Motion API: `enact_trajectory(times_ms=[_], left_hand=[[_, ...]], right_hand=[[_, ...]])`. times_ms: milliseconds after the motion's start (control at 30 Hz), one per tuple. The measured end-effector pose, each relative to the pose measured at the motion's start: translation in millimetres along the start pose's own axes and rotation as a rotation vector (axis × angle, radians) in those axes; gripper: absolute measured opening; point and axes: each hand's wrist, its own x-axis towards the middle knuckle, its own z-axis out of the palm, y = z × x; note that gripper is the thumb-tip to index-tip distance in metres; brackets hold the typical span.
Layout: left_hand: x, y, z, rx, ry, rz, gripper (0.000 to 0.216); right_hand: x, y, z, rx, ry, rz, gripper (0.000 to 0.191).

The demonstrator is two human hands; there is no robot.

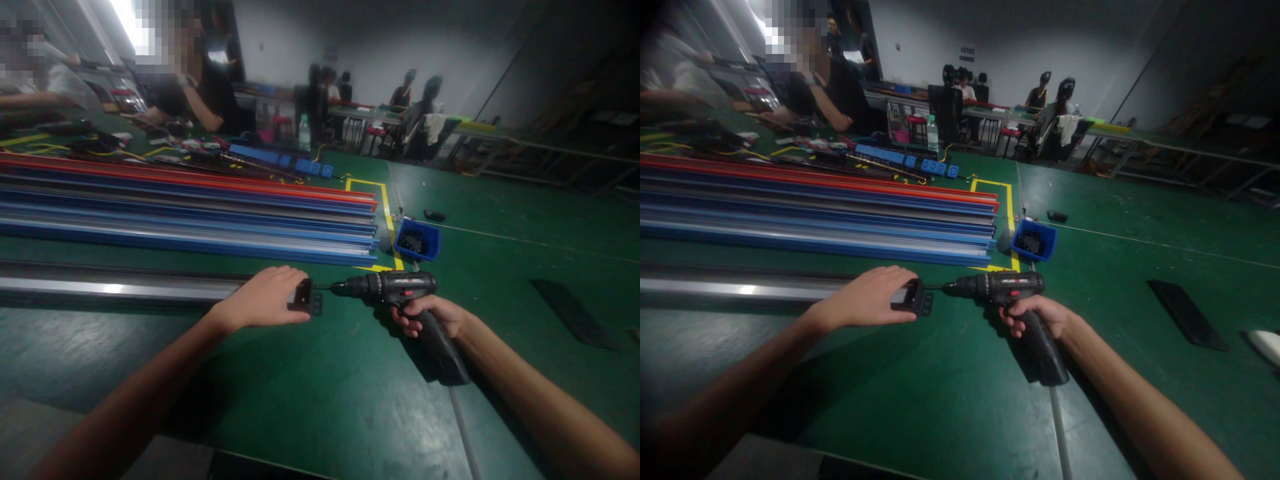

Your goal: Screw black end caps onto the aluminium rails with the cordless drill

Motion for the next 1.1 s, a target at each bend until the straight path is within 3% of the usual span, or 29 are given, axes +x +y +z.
enact_trajectory(times_ms=[367,533,767,1100], left_hand=[[2.1,-7.1,-2.4,-0.119,-0.031,-0.014,0.071],[-0.7,-4.3,-2.7,-0.079,-0.037,-0.023,0.087],[-6.4,10.5,-6.5,0.176,-0.058,0.211,0.047],[1.9,11.1,-3.4,0.167,-0.069,0.230,0.043]], right_hand=[[0.5,-1.9,4.5,0.018,-0.011,0.011,0.014],[1.1,-3.7,5.1,0.022,0.006,0.034,0.022],[1.0,-3.3,2.8,0.019,0.005,0.022,0.024],[-1.1,-3.3,5.5,0.025,0.022,0.022,0.020]])
